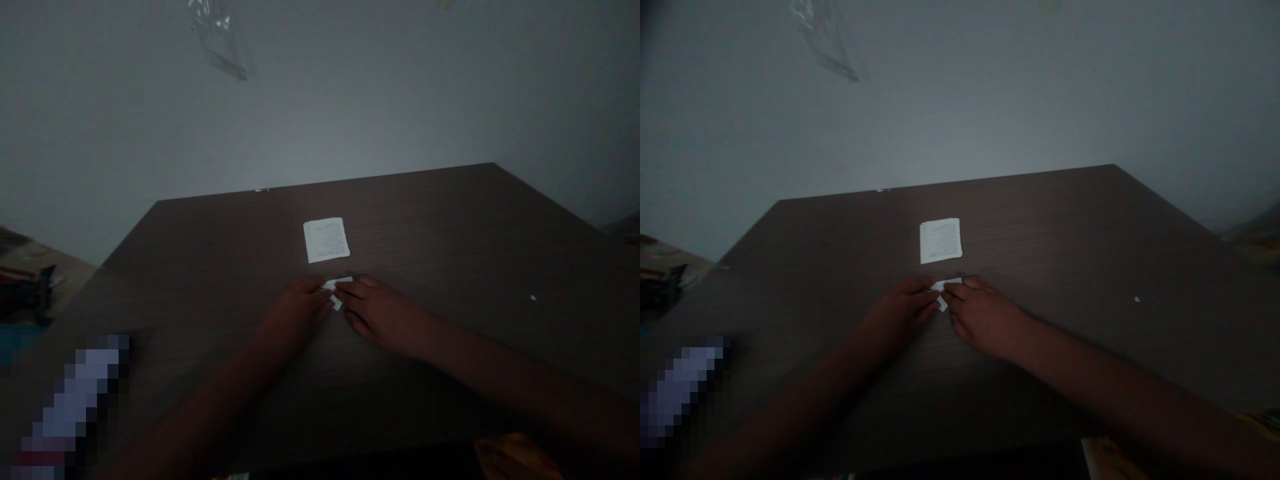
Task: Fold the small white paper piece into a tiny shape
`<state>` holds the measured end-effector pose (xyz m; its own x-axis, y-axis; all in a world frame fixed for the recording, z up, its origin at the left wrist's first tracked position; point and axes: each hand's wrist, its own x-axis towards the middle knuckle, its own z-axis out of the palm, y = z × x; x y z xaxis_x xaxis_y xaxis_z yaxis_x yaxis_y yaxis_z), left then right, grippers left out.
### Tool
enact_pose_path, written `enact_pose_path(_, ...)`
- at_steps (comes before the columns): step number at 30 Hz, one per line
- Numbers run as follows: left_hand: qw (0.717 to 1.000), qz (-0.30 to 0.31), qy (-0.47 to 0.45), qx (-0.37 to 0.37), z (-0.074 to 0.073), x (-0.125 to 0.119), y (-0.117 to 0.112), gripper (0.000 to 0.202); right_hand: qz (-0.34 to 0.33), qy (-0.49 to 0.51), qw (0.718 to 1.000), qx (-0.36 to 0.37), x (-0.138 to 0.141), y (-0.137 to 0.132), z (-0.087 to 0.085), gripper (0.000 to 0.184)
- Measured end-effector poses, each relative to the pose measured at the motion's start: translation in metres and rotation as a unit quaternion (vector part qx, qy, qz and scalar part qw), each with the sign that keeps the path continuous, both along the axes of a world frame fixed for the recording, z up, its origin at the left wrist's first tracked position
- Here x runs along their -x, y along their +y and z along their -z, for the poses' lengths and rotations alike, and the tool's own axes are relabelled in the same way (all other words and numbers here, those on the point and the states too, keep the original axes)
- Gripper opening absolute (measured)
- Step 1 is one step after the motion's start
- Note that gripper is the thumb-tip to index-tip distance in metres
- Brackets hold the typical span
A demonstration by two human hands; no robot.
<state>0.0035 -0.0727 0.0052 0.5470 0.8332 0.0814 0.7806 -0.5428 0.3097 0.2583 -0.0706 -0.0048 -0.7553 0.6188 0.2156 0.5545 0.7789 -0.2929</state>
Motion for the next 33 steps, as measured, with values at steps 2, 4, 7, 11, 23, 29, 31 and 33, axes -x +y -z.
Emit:
enact_pose_path(2, 1.000, -0.014, -0.019, 0.016, 0.003, 0.002, 0.003, 0.024, 0.006, 0.007, 1.000, 0.005, 0.001, 0.001, -0.001, 0.040)
enact_pose_path(4, 0.998, -0.038, -0.053, 0.025, 0.007, 0.004, 0.007, 0.026, 0.009, 0.006, 1.000, 0.005, 0.002, 0.002, -0.001, 0.037)
enact_pose_path(7, 0.989, -0.070, -0.117, 0.050, 0.012, 0.005, 0.013, 0.027, 0.010, 0.001, 1.000, 0.007, 0.002, 0.003, -0.003, 0.035)
enact_pose_path(11, 0.980, -0.101, -0.152, 0.079, 0.011, 0.003, 0.017, 0.025, 0.011, 0.003, 1.000, 0.008, 0.002, 0.005, -0.004, 0.036)
enact_pose_path(23, 0.982, -0.102, -0.131, 0.086, 0.005, -0.001, 0.020, 0.017, 0.036, 0.063, 0.995, 0.064, 0.011, 0.024, 0.006, 0.024)
enact_pose_path(29, 0.980, -0.073, -0.162, 0.086, 0.007, 0.006, 0.026, 0.018, 0.037, 0.077, 0.994, 0.069, 0.011, 0.024, 0.008, 0.021)
enact_pose_path(31, 0.979, -0.066, -0.174, 0.088, 0.009, 0.010, 0.031, 0.019, 0.045, 0.067, 0.994, 0.073, 0.012, 0.024, 0.008, 0.020)
enact_pose_path(33, 0.978, -0.061, -0.179, 0.092, 0.009, 0.015, 0.038, 0.022, 0.054, 0.054, 0.994, 0.075, 0.012, 0.024, 0.007, 0.018)
